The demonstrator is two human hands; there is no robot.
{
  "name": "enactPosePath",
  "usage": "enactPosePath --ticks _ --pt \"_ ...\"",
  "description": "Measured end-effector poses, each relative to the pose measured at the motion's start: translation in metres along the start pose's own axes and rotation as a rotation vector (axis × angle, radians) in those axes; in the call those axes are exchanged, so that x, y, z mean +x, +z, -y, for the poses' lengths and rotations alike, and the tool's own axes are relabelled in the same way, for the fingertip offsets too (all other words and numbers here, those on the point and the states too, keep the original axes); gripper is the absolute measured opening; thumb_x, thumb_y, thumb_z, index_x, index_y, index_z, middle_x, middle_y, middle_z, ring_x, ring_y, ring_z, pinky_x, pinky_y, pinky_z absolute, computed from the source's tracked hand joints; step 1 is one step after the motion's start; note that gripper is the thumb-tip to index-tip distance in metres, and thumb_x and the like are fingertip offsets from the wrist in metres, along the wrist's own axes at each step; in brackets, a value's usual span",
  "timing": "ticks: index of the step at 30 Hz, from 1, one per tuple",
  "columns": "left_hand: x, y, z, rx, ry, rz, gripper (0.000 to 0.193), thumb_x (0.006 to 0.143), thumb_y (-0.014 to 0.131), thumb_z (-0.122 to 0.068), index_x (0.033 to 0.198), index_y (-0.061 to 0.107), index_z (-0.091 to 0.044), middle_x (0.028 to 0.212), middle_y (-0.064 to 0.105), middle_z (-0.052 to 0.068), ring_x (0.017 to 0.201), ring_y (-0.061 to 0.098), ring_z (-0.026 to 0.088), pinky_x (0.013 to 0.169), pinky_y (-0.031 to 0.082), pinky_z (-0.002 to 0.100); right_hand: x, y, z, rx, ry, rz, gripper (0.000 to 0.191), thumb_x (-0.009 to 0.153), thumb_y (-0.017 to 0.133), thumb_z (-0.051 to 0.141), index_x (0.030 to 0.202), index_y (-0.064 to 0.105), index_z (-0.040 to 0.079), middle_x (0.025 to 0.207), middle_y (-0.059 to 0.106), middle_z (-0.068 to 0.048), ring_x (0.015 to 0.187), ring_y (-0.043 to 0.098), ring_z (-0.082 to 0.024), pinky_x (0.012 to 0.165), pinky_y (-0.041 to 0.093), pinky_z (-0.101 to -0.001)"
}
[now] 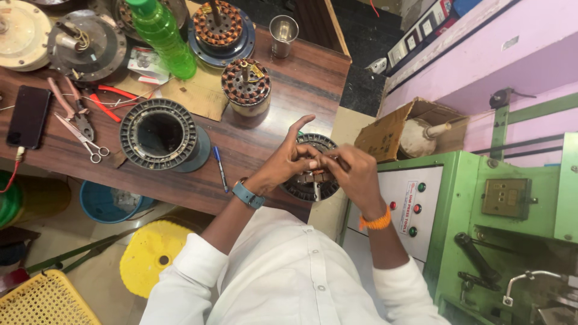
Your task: The person works at a bench fitting copper wire coils into the slots of a motor stator, pressing and positioning the windings by hand and turning the stator to reach different sections. Other motor stators and hand tools sit on the bench around the work area.
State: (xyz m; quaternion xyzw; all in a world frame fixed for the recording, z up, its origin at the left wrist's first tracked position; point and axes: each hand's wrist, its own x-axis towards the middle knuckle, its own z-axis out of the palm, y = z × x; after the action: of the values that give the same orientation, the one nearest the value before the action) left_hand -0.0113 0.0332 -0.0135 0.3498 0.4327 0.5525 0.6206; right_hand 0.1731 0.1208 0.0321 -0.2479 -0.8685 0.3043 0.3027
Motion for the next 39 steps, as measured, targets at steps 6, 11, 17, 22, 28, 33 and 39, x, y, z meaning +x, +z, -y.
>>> enactPosePath --ticks 6,11,17,22,28,33,39 --pt "-0.005 -0.019 0.025 0.085 0.148 0.074 0.087 0.091 0.070 0.002 0.162 0.022 -0.015 0.105 0.072 0.006 0.109 0.065 0.012 0.101 0.052 0.033 -0.046 0.011 0.026 0.069 0.291 -0.017 0.010 0.086 0.080 0.010 0.090 0.074 0.002 0.065 0.064 -0.003 0.052 0.047 -0.006 0.046 0.035 -0.0265" --pt "-0.006 -0.023 0.013 0.330 0.167 0.092 0.081 0.092 0.071 -0.002 0.159 0.027 -0.014 0.105 0.075 0.007 0.105 0.066 0.012 0.095 0.052 0.031 -0.075 0.032 0.020 0.166 0.374 -0.035 0.009 0.087 0.079 0.009 0.088 0.075 0.001 0.058 0.058 -0.002 0.049 0.041 -0.005 0.046 0.031 -0.0266" --pt "-0.023 -0.004 -0.010 0.617 0.270 -0.007 0.065 0.082 0.081 -0.021 0.142 0.056 -0.014 0.102 0.072 0.004 0.094 0.069 0.015 0.085 0.058 0.030 -0.100 0.043 -0.010 0.306 0.488 -0.152 0.007 0.090 0.076 0.007 0.090 0.074 0.000 0.062 0.053 0.005 0.053 0.036 -0.003 0.047 0.026 -0.0248" --pt "-0.030 0.034 0.014 1.186 0.653 -0.265 0.053 0.079 0.088 -0.036 0.122 0.068 -0.013 0.098 0.064 0.004 0.091 0.058 0.022 0.078 0.052 0.037 -0.104 0.031 -0.018 0.320 0.588 -0.248 0.008 0.092 0.076 0.006 0.092 0.072 -0.001 0.067 0.050 0.006 0.059 0.035 -0.003 0.052 0.028 -0.0237" --pt "-0.023 0.036 0.051 1.245 0.865 -0.468 0.039 0.081 0.087 -0.031 0.110 0.073 -0.010 0.103 0.065 0.003 0.093 0.059 0.023 0.080 0.053 0.038 -0.079 -0.005 -0.009 0.034 0.208 -0.153 0.008 0.091 0.074 0.001 0.096 0.069 -0.002 0.078 0.056 -0.007 0.064 0.048 -0.013 0.058 0.039 -0.0285" --pt "-0.019 0.040 0.065 1.243 0.900 -0.551 0.036 0.079 0.087 -0.030 0.106 0.072 -0.010 0.100 0.064 0.003 0.090 0.059 0.024 0.079 0.052 0.040 -0.052 -0.016 0.003 -0.052 0.039 -0.074 0.009 0.088 0.075 -0.001 0.094 0.068 -0.002 0.080 0.061 -0.011 0.063 0.059 -0.021 0.056 0.047 -0.0336" --pt "-0.020 0.043 0.064 1.224 0.912 -0.598 0.036 0.078 0.086 -0.029 0.105 0.073 -0.010 0.100 0.064 0.003 0.090 0.059 0.024 0.080 0.052 0.041 -0.027 -0.019 0.011 -0.088 -0.005 -0.005 0.010 0.088 0.075 0.000 0.096 0.069 -0.001 0.084 0.067 -0.011 0.072 0.068 -0.024 0.062 0.053 -0.0336"
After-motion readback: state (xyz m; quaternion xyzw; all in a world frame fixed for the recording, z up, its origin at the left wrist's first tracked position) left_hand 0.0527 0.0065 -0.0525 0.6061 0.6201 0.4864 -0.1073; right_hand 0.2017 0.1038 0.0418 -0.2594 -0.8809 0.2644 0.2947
